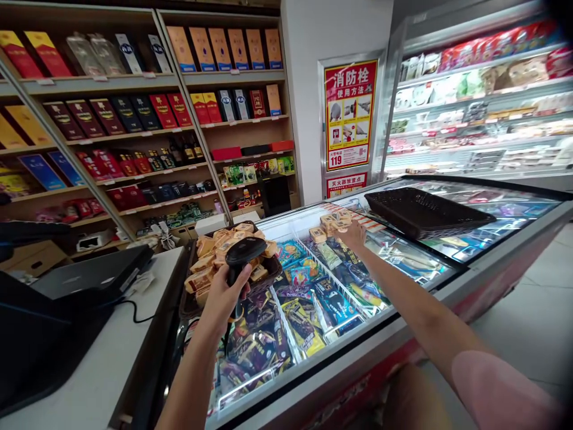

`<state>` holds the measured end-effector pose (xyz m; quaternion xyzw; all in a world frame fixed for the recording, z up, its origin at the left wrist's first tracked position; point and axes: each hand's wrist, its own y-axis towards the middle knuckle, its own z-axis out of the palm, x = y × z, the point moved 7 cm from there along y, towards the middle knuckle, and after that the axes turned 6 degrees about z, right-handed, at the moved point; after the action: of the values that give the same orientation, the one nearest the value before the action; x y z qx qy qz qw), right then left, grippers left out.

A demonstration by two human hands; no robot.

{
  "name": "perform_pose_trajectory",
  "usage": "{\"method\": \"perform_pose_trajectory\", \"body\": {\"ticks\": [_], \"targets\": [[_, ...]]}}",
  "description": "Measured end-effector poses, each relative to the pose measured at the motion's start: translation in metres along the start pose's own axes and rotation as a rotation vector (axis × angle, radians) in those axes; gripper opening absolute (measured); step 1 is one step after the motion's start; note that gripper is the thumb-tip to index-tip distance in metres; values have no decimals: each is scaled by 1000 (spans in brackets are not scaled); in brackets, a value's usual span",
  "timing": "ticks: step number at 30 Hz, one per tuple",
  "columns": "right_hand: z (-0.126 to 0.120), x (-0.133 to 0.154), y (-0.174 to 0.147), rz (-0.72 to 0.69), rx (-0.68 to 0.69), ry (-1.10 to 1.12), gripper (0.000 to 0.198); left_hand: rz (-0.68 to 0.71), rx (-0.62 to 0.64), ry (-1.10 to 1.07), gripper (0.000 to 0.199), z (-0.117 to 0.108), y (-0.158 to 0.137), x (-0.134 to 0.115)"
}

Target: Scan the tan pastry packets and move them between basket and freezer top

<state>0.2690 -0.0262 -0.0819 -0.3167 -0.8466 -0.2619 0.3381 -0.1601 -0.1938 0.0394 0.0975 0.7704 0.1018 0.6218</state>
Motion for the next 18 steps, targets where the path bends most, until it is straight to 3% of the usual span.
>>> {"method": "perform_pose_trajectory", "body": {"ticks": [3,6,9,11,15,18], "targets": [[-7,8,-11,-80,-79,66,76,-15,2,12,47,5,0,0],[-17,35,-41,-340,-61,202,77,-26,17,16,46,7,0,1],[-22,71,-86,-674,196,342,79,-9,55,26,45,7,2,0],[-28,91,-117,-816,387,396,80,5,85,29,45,7,2,-3],[-43,118,-158,-968,568,489,83,57,147,59,42,5,-4,-10],[-47,127,-171,-980,656,581,82,79,179,92,40,3,-14,-14]]}}
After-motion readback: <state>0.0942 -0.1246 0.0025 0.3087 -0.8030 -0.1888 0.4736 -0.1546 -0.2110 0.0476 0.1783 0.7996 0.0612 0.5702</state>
